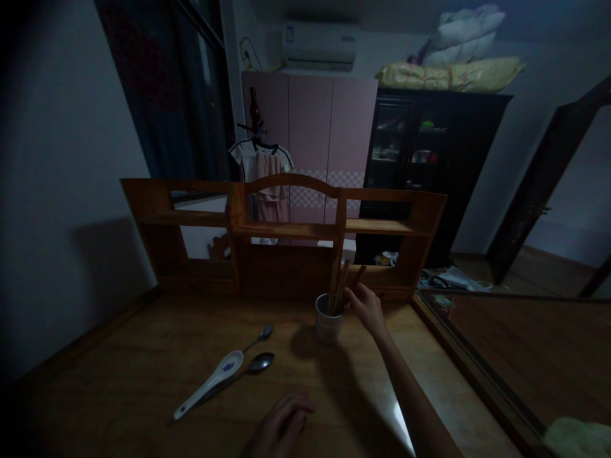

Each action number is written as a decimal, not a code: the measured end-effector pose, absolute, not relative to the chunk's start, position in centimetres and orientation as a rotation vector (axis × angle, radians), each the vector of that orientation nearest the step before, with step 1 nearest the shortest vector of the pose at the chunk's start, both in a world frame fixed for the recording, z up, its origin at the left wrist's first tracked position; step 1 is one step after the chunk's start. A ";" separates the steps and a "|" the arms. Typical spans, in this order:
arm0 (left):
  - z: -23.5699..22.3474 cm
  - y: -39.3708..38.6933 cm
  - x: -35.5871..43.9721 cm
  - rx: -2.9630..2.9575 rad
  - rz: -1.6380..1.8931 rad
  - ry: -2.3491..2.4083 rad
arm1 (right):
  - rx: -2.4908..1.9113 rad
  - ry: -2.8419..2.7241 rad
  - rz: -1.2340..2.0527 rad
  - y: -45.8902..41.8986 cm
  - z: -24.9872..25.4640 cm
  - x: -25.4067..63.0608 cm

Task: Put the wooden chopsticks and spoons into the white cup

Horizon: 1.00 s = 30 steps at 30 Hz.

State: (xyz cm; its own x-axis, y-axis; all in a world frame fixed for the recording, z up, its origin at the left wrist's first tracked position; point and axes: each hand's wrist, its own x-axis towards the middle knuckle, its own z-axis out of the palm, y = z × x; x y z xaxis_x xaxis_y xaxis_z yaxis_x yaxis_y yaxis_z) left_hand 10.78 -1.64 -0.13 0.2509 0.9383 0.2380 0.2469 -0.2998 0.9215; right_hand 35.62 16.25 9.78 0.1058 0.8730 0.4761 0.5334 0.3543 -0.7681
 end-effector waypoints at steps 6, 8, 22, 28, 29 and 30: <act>0.0 -1.8 10.8 1.714 1.098 1.096 | -1.307 -1.523 0.440 15.5 9.7 35.4; 0.1 -1.8 10.8 1.711 1.094 1.086 | -1.306 -1.509 0.453 15.0 9.9 35.4; 1.2 -2.5 10.9 1.651 1.135 1.087 | -1.344 -1.232 0.316 10.6 4.9 35.8; 2.8 -2.6 9.4 1.840 1.211 1.176 | -1.373 -1.271 0.343 11.0 3.9 35.8; 2.9 -2.4 8.7 1.889 1.217 1.238 | -1.377 -1.293 0.326 10.9 3.9 35.7; 3.0 -2.1 7.8 1.932 1.223 1.320 | -1.380 -1.316 0.300 10.8 3.8 35.7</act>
